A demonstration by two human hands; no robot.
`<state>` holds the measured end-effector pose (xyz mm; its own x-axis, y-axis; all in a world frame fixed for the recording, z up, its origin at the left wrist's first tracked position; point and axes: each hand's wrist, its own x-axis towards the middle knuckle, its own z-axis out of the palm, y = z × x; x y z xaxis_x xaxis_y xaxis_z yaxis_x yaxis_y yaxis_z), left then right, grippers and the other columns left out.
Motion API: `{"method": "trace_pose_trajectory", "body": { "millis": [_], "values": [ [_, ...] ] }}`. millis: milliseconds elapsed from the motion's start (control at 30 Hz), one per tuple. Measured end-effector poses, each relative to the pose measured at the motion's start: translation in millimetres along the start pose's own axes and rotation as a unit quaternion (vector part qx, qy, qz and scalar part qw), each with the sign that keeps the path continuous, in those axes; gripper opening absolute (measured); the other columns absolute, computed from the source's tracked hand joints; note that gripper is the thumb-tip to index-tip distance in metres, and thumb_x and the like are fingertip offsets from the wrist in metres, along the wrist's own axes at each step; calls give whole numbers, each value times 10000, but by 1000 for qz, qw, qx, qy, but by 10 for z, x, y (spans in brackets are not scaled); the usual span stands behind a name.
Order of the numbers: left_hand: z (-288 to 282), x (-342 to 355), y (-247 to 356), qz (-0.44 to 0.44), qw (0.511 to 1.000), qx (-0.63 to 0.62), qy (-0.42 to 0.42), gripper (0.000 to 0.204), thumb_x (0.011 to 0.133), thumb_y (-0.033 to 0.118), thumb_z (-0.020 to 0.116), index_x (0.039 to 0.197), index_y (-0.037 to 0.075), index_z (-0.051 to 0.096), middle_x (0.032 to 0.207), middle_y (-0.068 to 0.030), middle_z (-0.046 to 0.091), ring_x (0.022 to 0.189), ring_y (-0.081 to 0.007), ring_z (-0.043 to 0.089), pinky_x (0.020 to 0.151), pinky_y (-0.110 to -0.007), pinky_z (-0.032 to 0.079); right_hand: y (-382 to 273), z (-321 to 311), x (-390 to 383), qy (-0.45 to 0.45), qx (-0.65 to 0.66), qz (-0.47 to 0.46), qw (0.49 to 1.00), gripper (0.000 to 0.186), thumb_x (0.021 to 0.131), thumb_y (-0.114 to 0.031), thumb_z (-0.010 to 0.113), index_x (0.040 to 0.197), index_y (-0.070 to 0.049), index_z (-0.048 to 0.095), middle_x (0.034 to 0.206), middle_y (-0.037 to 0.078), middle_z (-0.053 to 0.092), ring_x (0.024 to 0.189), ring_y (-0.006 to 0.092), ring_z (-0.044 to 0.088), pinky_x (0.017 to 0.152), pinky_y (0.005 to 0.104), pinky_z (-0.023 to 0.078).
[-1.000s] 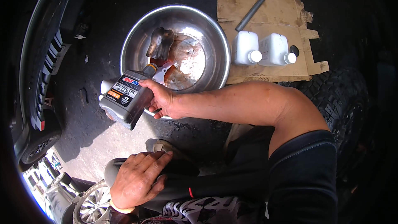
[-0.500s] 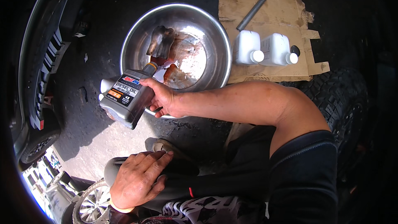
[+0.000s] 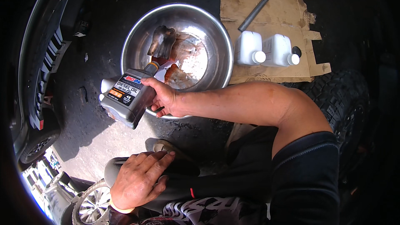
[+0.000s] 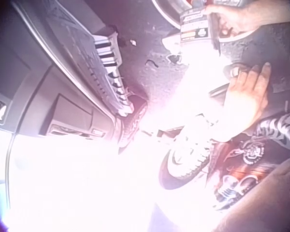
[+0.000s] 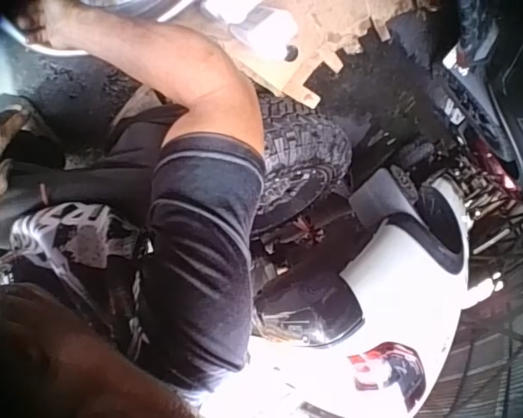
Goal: Pouring fresh engine oil into a container or engine while performing vehicle maintenance.
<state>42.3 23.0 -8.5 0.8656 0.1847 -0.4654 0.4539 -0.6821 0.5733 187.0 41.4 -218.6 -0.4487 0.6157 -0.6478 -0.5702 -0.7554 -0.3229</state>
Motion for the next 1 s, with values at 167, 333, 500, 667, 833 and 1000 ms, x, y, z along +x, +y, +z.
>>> {"method": "trace_pose_trajectory", "body": {
  "millis": [167, 333, 500, 667, 833, 1000],
  "values": [
    [-7, 9, -1, 4, 1000, 2, 3, 671, 699, 103, 716, 1347, 31, 560, 1116, -119, 644, 937, -288, 618, 831, -381, 494, -7, 7, -1, 0, 2, -1, 1000, 807, 811, -762, 493, 1191, -50, 527, 962, 86, 506, 807, 129, 477, 678, 318, 413],
    [45, -11, -81, 14, 1000, -14, 14, 677, 695, 107, 720, 1348, 29, 558, 1091, -116, 642, 924, -286, 615, 820, -378, 491, -27, 4, -4, -3, 2, 1, 1000, 761, 817, -755, 494, 1139, -69, 564, 930, 59, 514, 792, 120, 475, 679, 312, 412],
    [53, 4, -91, 16, 1000, -14, 17, 683, 689, 111, 721, 1347, 28, 556, 1057, -114, 637, 900, -287, 608, 804, -383, 487, -42, 17, -14, 0, 5, 4, 1000, 727, 823, -750, 492, 1096, -83, 588, 905, 42, 519, 778, 115, 471, 679, 309, 409],
    [31, 19, -62, 13, 1000, -22, 18, 680, 687, 113, 720, 1342, 29, 558, 1031, -110, 631, 883, -289, 602, 796, -385, 485, -41, -4, -11, 1, -7, 5, 1000, 728, 831, -738, 494, 1128, -77, 568, 938, 49, 513, 789, 117, 463, 684, 310, 407],
    [0, 31, -5, 7, 1000, 4, 9, 675, 692, 113, 723, 1343, 34, 560, 1064, -111, 639, 893, -289, 609, 794, -382, 484, -30, -18, -12, 10, -17, 6, 1000, 744, 826, -741, 501, 1140, -69, 560, 942, 53, 507, 796, 118, 465, 682, 313, 410],
    [-5, 32, -6, 5, 1000, -3, 3, 673, 695, 109, 723, 1343, 34, 560, 1092, -115, 641, 914, -290, 616, 803, -383, 487, -25, -40, 14, 16, -29, 11, 999, 762, 813, -754, 512, 1142, -69, 564, 933, 56, 506, 799, 120, 476, 675, 312, 418]
  ]
}}
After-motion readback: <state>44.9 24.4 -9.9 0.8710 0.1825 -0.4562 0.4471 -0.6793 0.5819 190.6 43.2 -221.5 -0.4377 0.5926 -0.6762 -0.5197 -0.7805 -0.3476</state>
